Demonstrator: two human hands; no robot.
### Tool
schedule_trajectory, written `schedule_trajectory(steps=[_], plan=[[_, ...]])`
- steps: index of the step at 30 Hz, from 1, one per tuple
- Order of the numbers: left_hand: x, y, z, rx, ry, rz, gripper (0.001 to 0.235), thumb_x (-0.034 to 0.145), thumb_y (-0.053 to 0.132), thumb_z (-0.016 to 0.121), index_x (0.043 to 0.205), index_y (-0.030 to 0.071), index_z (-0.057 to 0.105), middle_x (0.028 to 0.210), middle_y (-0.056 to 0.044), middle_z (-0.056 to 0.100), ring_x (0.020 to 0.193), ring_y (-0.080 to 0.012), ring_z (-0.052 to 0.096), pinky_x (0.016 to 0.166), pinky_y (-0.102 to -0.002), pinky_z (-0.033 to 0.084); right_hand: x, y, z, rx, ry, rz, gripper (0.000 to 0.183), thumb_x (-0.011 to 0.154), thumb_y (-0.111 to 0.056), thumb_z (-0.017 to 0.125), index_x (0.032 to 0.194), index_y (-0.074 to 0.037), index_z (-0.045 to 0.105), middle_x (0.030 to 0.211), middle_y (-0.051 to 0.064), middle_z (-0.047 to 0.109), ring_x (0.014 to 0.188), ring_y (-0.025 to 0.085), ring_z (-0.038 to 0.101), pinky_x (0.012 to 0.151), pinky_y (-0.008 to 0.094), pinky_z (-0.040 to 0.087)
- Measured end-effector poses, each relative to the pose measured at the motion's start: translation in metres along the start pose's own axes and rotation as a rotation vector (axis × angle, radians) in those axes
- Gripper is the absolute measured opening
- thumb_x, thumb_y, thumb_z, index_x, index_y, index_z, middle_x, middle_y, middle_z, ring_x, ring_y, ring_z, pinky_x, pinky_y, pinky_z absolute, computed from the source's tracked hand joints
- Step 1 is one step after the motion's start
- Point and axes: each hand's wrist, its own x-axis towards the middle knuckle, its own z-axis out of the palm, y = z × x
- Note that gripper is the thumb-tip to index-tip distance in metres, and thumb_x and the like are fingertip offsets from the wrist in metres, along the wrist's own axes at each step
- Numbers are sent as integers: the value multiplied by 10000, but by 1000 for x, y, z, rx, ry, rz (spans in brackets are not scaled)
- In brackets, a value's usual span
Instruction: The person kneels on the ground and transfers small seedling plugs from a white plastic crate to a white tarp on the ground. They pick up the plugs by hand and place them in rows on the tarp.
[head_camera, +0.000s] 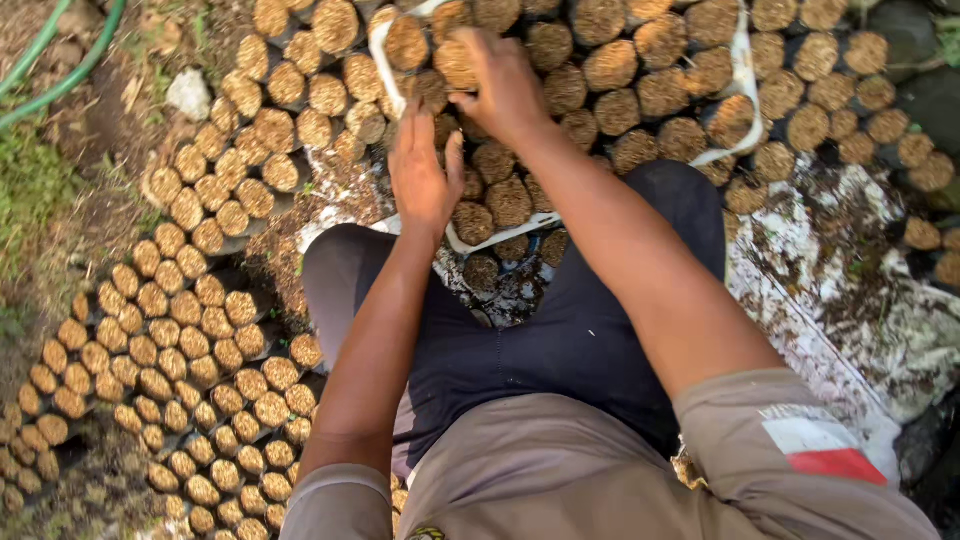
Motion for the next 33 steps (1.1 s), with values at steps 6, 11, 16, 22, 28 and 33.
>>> schedule_trajectory(steps=[6,11,16,22,28,33], plan=[[65,13,48,125,-337,51,634,1143,304,423,1689,112,164,1756,-118,125,1619,-320,100,1279,-599,43,-2,44,-28,93,-167,13,690,819,-274,791,1422,-83,515,1317,214,634,1170,428,610,962,548,511],[60,20,47,257,-437,55,755,1109,556,306,1685,119,89,1764,-119,58,1637,-294,51,1288,-615,-9,-95,140,-162,106,-92,75,205,1020,-276,744,1111,-92,737,1026,126,735,952,292,716,837,453,559],[52,26,61,410,-488,77,867,1056,656,259,1680,93,46,1754,-149,26,1625,-319,9,1283,-605,5,-235,299,-224,438,659,872,231,1069,-326,657,1087,-115,748,1011,27,775,821,100,733,678,297,645],[58,32,66,308,-517,49,980,996,748,251,1665,74,4,1750,-188,-11,1613,-357,-40,1287,-593,7,-379,441,-196,-43,687,1456,112,915,-173,751,1023,-188,776,964,-3,791,798,85,740,694,275,598],[66,49,58,293,-573,-7,1023,962,756,278,1662,67,-6,1739,-201,-42,1607,-355,-77,1314,-507,20,-394,500,-215,-235,607,1414,208,890,-97,743,1050,-219,796,930,5,798,753,86,735,674,302,598],[75,58,60,231,-613,-40,1006,989,699,352,1652,51,-38,1734,-213,-82,1600,-355,-121,1306,-484,-5,-382,520,-241,-346,379,1387,169,907,-168,774,1048,-258,798,921,47,770,687,120,709,600,333,578]])
